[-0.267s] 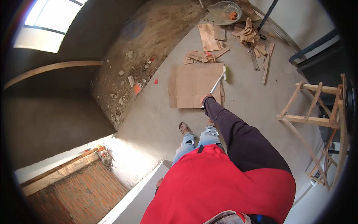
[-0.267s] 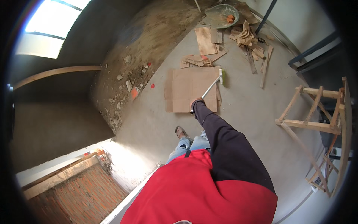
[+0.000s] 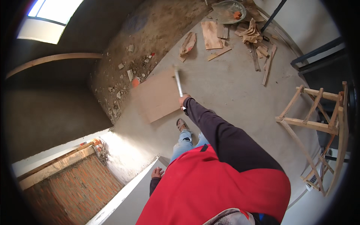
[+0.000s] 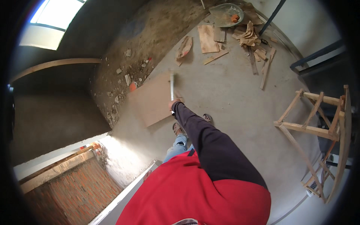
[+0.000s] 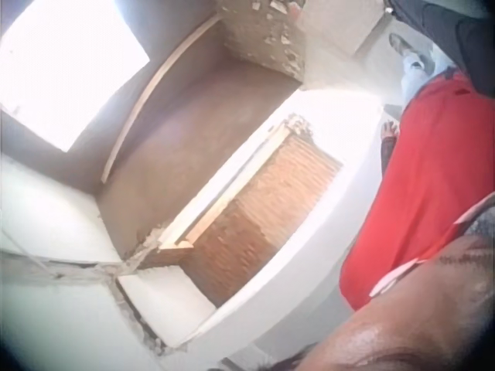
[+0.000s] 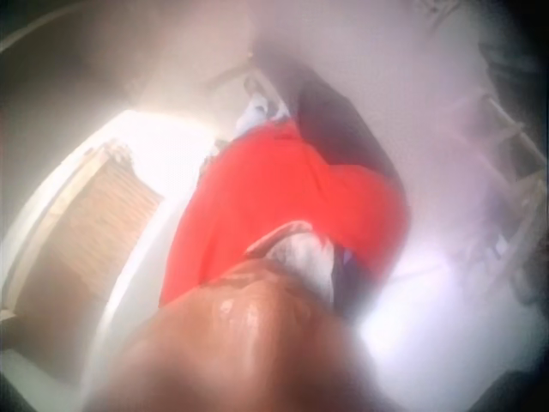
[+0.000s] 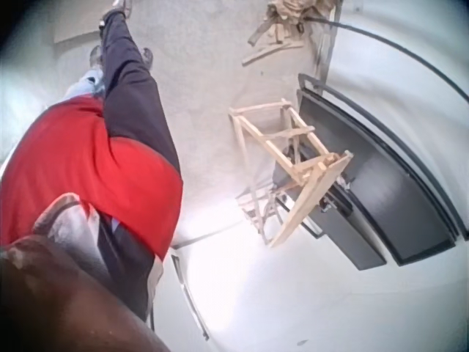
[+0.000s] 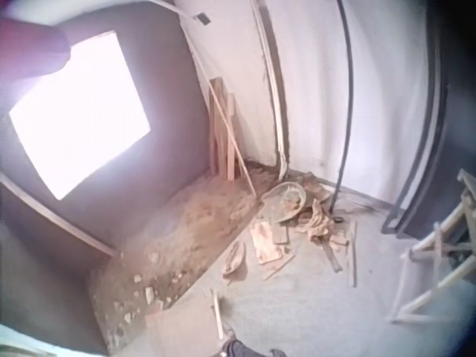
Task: The person sweeps debris from the floor with a brush, moves a plastic tray containing bricks, and applies mortar to a brick wall using a trowel while holding the brush in the other hand.
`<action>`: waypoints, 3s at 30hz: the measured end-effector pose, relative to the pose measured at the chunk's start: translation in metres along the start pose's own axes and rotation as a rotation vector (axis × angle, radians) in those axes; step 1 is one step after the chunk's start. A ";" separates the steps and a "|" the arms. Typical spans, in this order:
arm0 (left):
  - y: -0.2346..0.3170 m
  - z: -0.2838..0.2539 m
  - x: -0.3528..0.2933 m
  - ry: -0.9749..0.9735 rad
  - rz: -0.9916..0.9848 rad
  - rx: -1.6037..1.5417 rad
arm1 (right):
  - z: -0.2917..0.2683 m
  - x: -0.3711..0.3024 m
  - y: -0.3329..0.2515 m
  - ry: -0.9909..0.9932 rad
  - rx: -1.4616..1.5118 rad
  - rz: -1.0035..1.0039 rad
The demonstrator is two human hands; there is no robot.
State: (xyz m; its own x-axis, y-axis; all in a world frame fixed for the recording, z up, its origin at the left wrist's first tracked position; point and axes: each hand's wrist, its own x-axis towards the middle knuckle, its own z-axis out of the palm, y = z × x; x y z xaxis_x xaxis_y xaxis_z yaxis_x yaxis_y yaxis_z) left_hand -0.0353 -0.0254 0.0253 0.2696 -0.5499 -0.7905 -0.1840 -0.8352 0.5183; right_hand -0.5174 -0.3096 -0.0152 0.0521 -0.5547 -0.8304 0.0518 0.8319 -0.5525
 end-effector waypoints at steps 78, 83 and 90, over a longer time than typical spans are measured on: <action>0.159 0.062 0.159 -0.396 -0.167 0.396 | 0.013 -0.205 0.295 0.003 1.232 0.003; 0.199 0.120 0.158 -0.375 -0.062 0.358 | -0.065 -0.296 0.242 0.395 0.832 0.097; 0.219 0.206 0.117 -0.277 -0.011 0.328 | -0.288 -0.298 0.328 1.058 0.329 0.268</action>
State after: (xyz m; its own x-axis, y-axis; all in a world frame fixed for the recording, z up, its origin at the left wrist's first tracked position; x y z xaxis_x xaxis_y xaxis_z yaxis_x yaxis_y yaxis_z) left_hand -0.2388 -0.2710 -0.0207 0.0175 -0.4816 -0.8762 -0.4855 -0.7702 0.4136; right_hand -0.8033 0.1328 0.0301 -0.7583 0.0600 -0.6491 0.4326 0.7912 -0.4323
